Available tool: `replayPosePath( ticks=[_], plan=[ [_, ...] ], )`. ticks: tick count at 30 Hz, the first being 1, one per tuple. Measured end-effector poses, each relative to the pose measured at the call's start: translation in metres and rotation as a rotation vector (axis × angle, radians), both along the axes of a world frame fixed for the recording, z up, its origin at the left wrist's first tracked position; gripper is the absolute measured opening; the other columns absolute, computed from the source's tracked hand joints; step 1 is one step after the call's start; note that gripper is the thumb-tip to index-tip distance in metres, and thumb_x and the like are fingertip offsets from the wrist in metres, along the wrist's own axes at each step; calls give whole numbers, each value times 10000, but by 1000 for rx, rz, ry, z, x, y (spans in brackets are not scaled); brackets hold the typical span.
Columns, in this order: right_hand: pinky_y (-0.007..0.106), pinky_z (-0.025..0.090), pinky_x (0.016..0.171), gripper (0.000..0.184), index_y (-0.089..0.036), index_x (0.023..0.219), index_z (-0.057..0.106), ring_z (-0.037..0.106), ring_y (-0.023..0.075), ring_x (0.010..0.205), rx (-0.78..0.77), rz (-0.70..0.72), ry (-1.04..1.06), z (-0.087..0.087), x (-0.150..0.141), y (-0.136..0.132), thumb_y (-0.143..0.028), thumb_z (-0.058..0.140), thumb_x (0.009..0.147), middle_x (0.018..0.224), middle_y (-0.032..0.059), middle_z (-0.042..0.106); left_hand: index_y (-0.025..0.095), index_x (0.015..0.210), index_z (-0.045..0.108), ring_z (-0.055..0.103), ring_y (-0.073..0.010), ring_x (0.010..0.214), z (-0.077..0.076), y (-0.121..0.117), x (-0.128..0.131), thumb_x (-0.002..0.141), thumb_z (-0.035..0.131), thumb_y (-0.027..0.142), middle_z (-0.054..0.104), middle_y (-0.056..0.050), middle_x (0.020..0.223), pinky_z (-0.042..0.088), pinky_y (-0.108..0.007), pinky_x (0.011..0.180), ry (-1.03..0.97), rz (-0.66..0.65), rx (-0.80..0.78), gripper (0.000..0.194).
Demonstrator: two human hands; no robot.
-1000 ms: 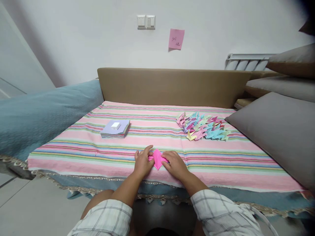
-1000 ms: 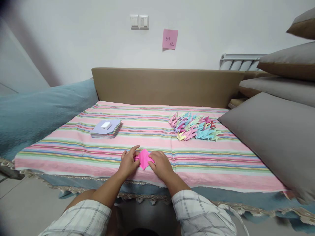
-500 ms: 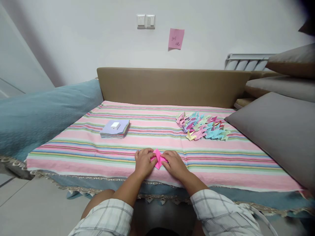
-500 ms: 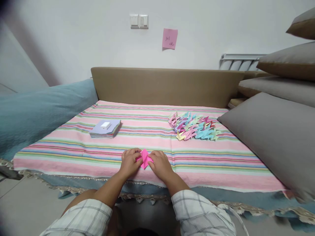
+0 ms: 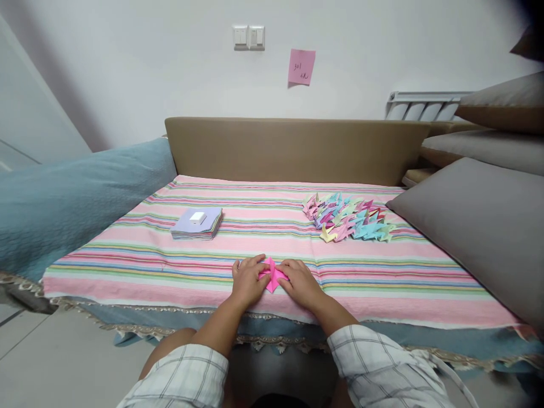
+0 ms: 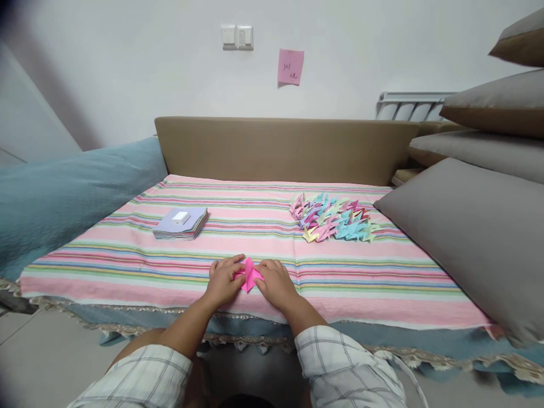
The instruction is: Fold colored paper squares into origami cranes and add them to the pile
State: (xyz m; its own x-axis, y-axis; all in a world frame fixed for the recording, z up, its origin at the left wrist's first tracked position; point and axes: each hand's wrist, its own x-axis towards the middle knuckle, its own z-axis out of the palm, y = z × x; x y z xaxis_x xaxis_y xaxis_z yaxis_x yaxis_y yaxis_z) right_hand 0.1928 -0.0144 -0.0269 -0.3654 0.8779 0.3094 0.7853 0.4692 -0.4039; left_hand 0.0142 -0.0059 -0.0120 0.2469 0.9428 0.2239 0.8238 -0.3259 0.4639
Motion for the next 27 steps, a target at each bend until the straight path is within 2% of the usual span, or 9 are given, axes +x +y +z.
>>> replayPosePath(
  ticks=[6, 18, 27],
  plan=[
    [355, 385, 877, 346, -242, 1184, 574, 458, 212, 989, -14, 5, -1, 1, 2, 0, -256, 542, 839, 1050, 69, 552, 357, 927, 657, 445, -239, 1176, 0, 3, -1, 685, 624, 270, 540, 45, 1285, 145, -530, 1037, -15, -5, -39, 260],
    [335, 375, 849, 358, -240, 1171, 567, 458, 200, 960, -6, 24, -14, -1, 0, 0, -297, 575, 817, 1032, 52, 553, 361, 915, 646, 425, -244, 1192, 5, 6, -1, 643, 652, 223, 553, 53, 1272, 106, -538, 1033, -10, -29, -95, 305],
    [341, 377, 863, 398, -241, 1172, 571, 470, 208, 978, -17, 20, 19, -1, 1, 0, -291, 612, 780, 1046, 55, 566, 352, 888, 639, 441, -245, 1168, -1, 8, 1, 639, 674, 240, 599, 57, 1204, 84, -540, 1031, -35, -11, -76, 275]
  ],
)
